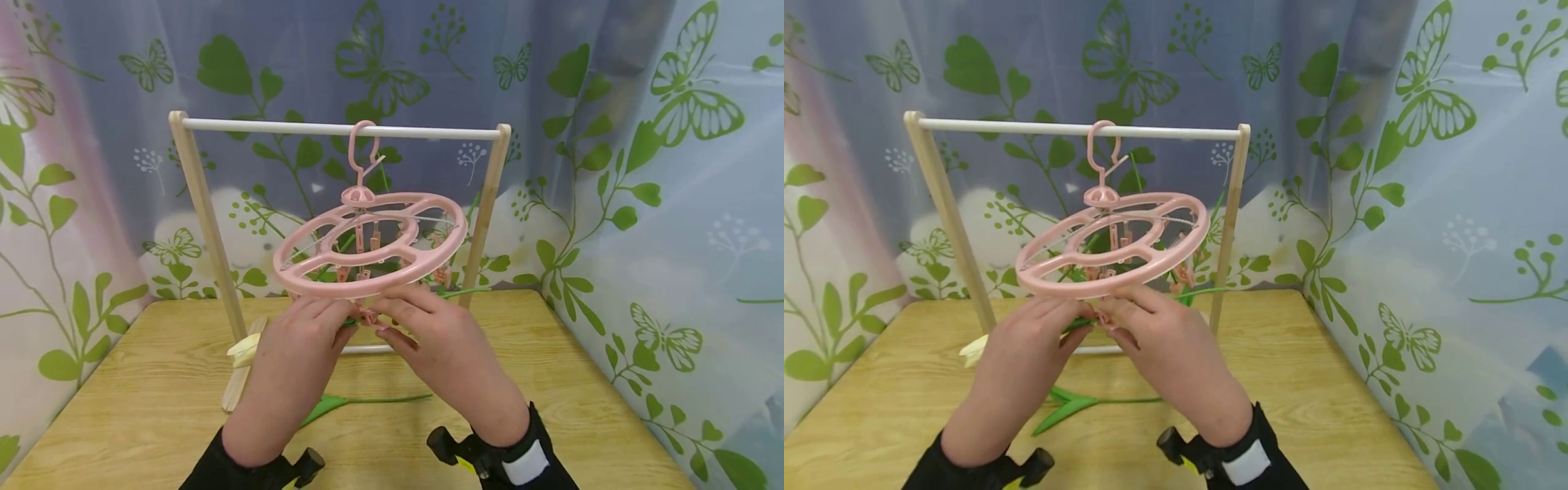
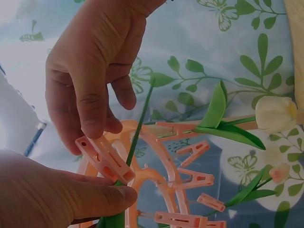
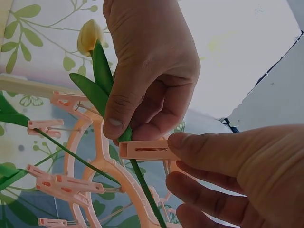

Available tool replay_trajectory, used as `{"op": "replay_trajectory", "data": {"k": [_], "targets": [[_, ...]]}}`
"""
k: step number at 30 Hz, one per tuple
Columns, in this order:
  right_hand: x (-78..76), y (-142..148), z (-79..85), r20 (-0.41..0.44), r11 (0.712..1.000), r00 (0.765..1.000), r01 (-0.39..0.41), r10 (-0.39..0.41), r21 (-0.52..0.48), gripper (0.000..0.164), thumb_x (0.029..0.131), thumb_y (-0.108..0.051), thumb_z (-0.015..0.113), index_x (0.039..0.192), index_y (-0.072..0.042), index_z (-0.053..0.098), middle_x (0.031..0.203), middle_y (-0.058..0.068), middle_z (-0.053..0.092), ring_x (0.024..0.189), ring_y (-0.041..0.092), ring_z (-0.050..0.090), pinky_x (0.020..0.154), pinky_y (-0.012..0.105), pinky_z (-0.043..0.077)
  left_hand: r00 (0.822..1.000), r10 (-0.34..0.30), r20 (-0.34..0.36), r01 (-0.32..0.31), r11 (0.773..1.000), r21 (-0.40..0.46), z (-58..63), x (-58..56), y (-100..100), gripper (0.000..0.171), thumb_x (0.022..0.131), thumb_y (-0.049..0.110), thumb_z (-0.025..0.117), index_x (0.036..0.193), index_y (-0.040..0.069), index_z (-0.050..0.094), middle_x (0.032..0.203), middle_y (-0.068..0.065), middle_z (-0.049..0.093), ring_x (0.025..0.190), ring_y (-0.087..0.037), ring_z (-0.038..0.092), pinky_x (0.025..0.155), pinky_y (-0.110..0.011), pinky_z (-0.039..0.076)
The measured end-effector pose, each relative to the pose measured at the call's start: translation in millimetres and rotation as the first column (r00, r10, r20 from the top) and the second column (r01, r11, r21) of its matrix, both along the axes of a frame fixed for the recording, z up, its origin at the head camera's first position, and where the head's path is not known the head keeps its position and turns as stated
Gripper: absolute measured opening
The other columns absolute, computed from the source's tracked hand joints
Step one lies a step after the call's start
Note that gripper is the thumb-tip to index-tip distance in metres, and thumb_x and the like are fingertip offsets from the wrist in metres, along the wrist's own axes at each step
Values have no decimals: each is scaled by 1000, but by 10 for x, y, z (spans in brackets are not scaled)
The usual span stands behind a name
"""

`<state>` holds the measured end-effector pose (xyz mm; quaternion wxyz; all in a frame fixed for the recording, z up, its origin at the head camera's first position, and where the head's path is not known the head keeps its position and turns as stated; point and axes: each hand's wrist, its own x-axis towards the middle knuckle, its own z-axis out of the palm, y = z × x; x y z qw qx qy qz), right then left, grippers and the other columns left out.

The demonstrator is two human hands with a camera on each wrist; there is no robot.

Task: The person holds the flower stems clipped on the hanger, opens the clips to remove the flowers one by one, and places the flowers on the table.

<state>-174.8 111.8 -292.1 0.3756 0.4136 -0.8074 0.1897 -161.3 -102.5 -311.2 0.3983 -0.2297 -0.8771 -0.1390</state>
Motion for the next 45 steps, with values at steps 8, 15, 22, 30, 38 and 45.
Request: {"op": "replay_trajectory", "data": {"k": [8,15,22,30,38,45], "targets": [[-27,-27,-10,-26,999,999,28,-27,23,41,85,-12,96,123,-11,82,127,4,78,101,17,81,80,27,65,1000,16,12,-16,1000,2,-28,-33,-3,27,81,12,98,99,16,78,96,2,81,92,-21,75,77,-37,63],[-18,-45,-8,-4,998,998,64,-64,26,46,84,-14,97,128,-14,80,126,3,79,100,17,81,80,28,65,1000,19,3,-19,1000,-3,-42,-68,16,25,82,13,97,97,17,77,95,3,82,90,-21,75,72,-36,62],[-15,-56,-3,-23,996,997,78,-78,33,39,82,-16,98,119,-16,83,119,0,80,98,15,80,77,27,65,1000,26,4,-26,1000,-10,-52,-74,22,27,81,15,98,100,18,79,98,2,83,95,-23,77,73,-38,63],[-14,-59,-3,-17,994,994,104,-104,43,33,84,-19,97,114,-16,83,112,-1,79,90,14,80,73,27,64,999,31,16,-30,999,-24,-65,-76,26,25,81,16,98,96,18,78,95,3,82,90,-21,76,71,-36,62],[-2,-55,-15,-2,990,991,137,-137,46,31,82,-20,97,111,-15,84,107,-2,78,84,13,77,70,27,62,998,33,56,-31,999,-34,-66,-67,36,27,80,11,99,97,19,79,96,4,82,91,-19,75,73,-35,62],[-1,-59,-16,7,990,990,138,-138,23,30,81,-18,98,108,-15,85,107,-2,79,94,16,78,75,28,63,998,24,63,-23,999,-31,-65,-58,37,27,80,10,98,97,19,79,96,5,82,91,-19,75,74,-35,61]]}}
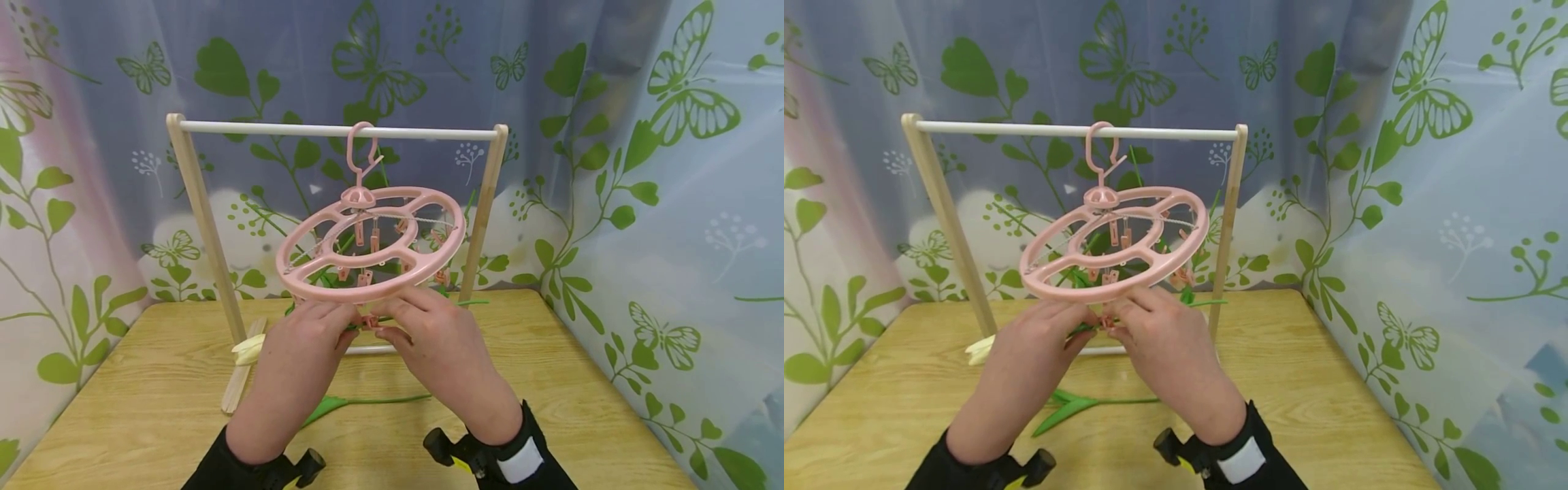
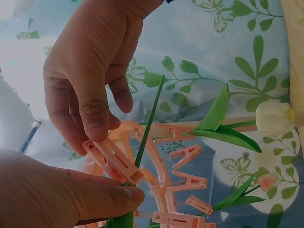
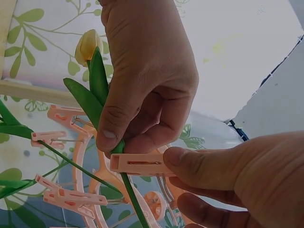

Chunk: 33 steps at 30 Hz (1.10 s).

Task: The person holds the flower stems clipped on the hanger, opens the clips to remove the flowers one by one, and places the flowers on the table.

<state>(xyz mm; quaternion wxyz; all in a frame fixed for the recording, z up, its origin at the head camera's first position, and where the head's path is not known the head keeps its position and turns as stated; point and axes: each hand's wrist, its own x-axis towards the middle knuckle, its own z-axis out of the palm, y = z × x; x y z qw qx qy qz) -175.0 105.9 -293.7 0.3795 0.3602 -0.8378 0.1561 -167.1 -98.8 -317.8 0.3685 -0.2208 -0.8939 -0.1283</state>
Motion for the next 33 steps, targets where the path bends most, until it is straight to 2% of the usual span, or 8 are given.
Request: {"op": "replay_trajectory", "data": {"k": [13,33], "targets": [[-9,-7,-4,-29,1000,1000,-7,7,-4,26,79,-18,99,101,-16,86,101,-3,80,95,18,77,75,29,63,1000,7,11,-6,1000,-3,12,13,11,25,82,11,98,95,19,78,95,5,81,90,-18,74,71,-34,60],[13,-8,22,-35,1000,999,-29,29,0,23,80,-13,99,98,-17,85,102,-4,81,104,18,75,84,31,64,1000,17,8,-17,1000,-16,8,21,11,27,80,11,99,93,19,77,95,5,81,89,-19,74,68,-33,59]]}}
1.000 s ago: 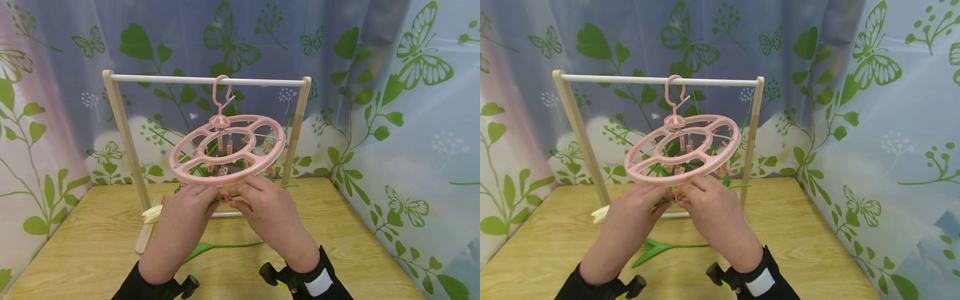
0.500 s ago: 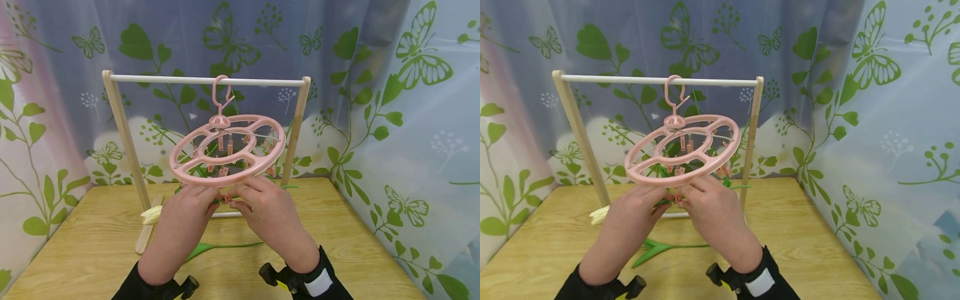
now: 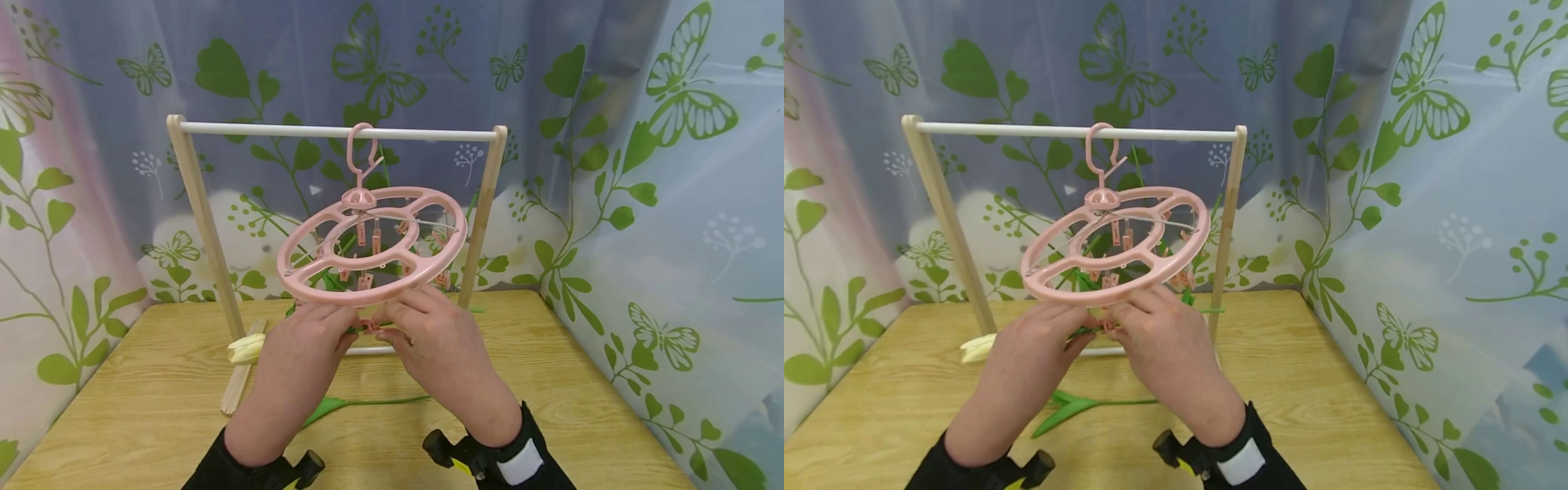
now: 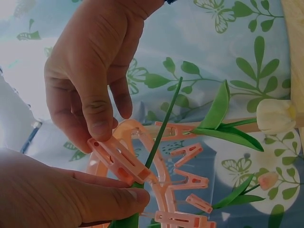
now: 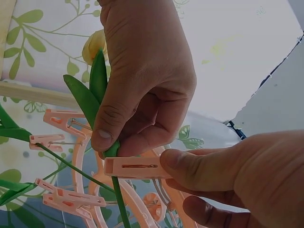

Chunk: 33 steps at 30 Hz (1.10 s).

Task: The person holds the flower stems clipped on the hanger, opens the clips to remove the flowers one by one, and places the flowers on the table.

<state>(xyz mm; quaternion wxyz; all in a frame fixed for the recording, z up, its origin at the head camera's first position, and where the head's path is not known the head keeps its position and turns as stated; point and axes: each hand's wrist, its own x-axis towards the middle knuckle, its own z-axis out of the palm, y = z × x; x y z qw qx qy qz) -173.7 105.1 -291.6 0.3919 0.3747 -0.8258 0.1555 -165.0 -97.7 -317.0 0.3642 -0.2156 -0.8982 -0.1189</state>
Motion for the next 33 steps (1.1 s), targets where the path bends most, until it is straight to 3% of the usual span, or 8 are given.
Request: {"op": "replay_trajectory", "data": {"k": [14,24,33], "targets": [[5,4,-2,5,1000,1000,-2,2,6,24,79,-12,99,97,-17,85,102,-5,81,107,18,76,87,33,65,1000,15,-1,-15,1000,-9,-5,5,-4,26,80,10,99,89,20,76,90,7,79,84,-16,72,65,-31,57],[5,-1,-3,27,1000,1000,6,-7,4,27,78,-12,100,100,-17,85,105,-4,82,111,19,76,90,33,65,998,35,55,-34,999,-24,10,27,-4,26,80,11,99,90,21,76,91,7,78,86,-16,73,69,-33,59],[14,-9,-3,111,1000,994,22,-23,13,39,78,-11,101,112,-16,83,116,-2,79,111,20,75,85,32,65,994,49,99,-44,997,-57,27,55,-26,27,82,14,98,91,22,73,91,7,76,85,-16,71,68,-33,56]]}}
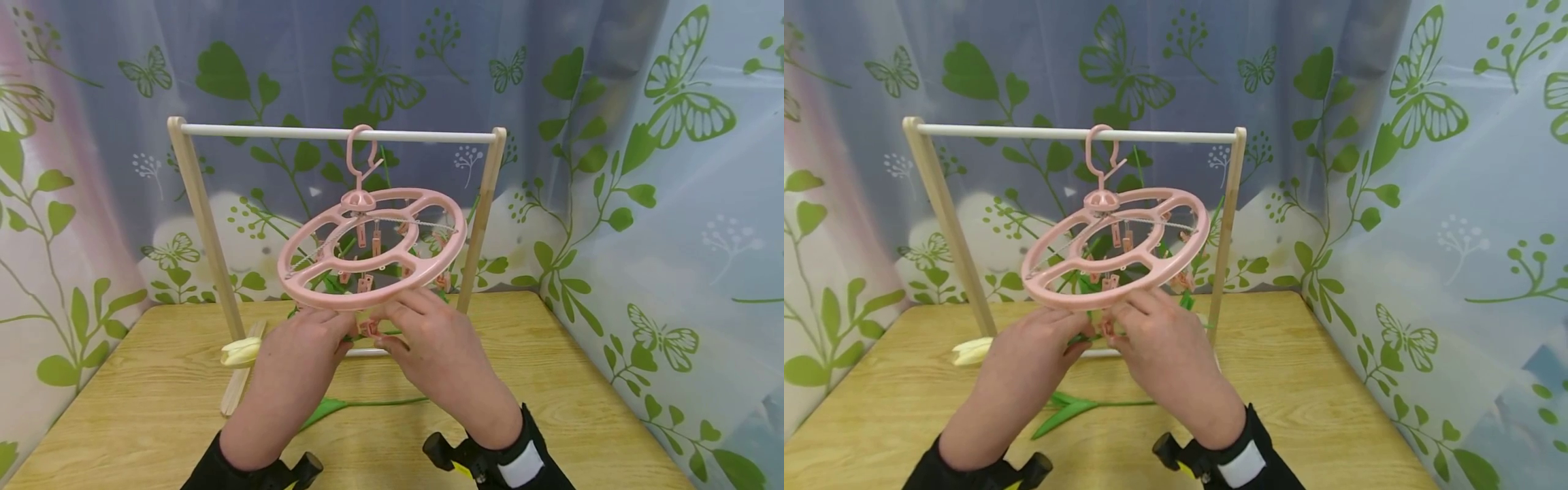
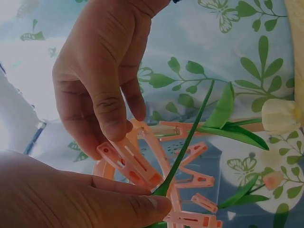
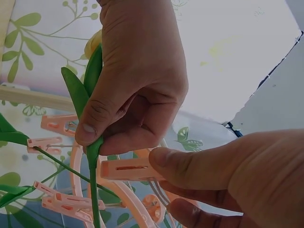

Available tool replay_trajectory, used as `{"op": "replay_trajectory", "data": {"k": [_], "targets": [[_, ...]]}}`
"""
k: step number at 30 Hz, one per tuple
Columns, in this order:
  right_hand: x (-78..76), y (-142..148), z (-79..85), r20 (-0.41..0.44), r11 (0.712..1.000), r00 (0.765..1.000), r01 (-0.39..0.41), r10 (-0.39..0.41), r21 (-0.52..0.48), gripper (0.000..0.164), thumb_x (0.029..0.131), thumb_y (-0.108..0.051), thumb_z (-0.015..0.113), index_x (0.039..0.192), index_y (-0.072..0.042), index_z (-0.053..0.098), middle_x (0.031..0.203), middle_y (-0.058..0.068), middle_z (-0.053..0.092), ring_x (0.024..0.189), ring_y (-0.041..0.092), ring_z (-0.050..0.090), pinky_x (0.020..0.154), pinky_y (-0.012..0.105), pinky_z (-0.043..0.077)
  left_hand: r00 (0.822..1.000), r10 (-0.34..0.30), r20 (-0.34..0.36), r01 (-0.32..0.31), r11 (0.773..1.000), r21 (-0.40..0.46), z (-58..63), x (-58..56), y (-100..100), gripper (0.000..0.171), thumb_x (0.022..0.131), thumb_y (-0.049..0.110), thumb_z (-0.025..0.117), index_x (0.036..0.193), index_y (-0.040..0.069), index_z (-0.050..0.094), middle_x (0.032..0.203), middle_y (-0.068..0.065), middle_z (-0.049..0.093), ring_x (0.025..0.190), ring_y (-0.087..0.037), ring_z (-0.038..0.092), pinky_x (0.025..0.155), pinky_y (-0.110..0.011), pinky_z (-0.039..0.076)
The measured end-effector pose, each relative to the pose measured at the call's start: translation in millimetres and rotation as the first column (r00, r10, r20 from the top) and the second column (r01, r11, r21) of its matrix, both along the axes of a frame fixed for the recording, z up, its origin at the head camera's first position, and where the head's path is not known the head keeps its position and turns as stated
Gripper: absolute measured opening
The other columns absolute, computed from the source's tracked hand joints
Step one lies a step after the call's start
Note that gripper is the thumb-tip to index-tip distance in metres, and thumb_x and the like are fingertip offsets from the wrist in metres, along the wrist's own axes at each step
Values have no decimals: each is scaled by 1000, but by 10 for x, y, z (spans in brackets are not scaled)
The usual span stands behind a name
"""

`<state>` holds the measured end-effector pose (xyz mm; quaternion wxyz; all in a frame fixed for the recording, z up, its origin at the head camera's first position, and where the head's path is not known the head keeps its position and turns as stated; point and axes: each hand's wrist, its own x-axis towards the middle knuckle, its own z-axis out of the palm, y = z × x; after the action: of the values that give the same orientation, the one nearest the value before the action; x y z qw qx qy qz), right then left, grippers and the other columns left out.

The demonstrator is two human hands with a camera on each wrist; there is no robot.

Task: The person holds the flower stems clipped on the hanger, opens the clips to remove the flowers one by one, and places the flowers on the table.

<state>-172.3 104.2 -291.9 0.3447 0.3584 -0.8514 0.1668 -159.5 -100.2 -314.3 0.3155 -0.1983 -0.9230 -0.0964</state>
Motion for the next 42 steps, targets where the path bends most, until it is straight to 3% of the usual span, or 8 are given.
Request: {"op": "replay_trajectory", "data": {"k": [10,15,19,23,28,34,37,42], "targets": [[22,24,20,83,999,996,-14,17,-39,48,81,-17,99,126,-17,80,127,-2,78,117,19,76,88,34,65,999,12,43,-11,1000,-19,56,45,-2,24,83,18,96,88,23,73,83,9,75,77,-16,68,66,-33,56],[14,36,13,57,996,996,-61,65,-66,47,83,-14,98,127,-17,80,129,-2,78,117,18,76,88,32,64,998,20,63,-19,1000,-18,72,60,-7,22,84,18,96,89,24,75,83,9,76,72,-15,62,64,-32,53],[16,49,13,20,986,991,-130,133,-104,49,83,-13,98,128,-15,80,131,2,76,114,19,77,86,30,64,998,21,59,-20,1000,-21,81,65,-14,22,83,18,96,89,24,76,85,8,77,72,-16,63,63,-33,54],[22,63,32,-38,974,988,-154,150,-166,45,85,-17,97,126,-12,80,127,4,76,110,19,76,83,31,63,997,27,69,-25,999,-29,93,61,-17,20,84,19,96,91,23,77,86,7,77,72,-18,65,61,-33,53],[41,121,63,-90,951,989,-138,118,-275,24,95,-17,87,117,-11,81,116,4,78,109,19,75,86,37,62,995,33,90,-31,999,-24,94,53,-22,21,85,19,95,90,24,76,83,9,74,72,-17,65,61,-33,52],[42,180,80,-100,961,993,-92,69,-260,8,96,-14,85,103,-11,81,102,3,80,100,18,77,82,37,63,996,10,87,-9,1000,-8,86,55,-20,23,85,19,95,87,24,73,78,11,70,70,-13,62,61,-31,50],[52,194,96,-55,971,998,-53,41,-234,7,97,-15,85,102,-13,81,103,2,80,99,18,76,79,35,62,995,3,95,-3,1000,-5,90,62,-21,23,85,19,95,87,24,73,80,11,71,72,-12,63,63,-31,50],[77,217,119,102,990,994,40,-27,-135,7,99,-23,84,104,-18,81,104,-3,77,91,13,70,75,31,56,994,1,107,-2,1000,5,91,83,-24,23,85,18,95,88,25,73,83,12,73,77,-15,66,66,-32,52]]}}
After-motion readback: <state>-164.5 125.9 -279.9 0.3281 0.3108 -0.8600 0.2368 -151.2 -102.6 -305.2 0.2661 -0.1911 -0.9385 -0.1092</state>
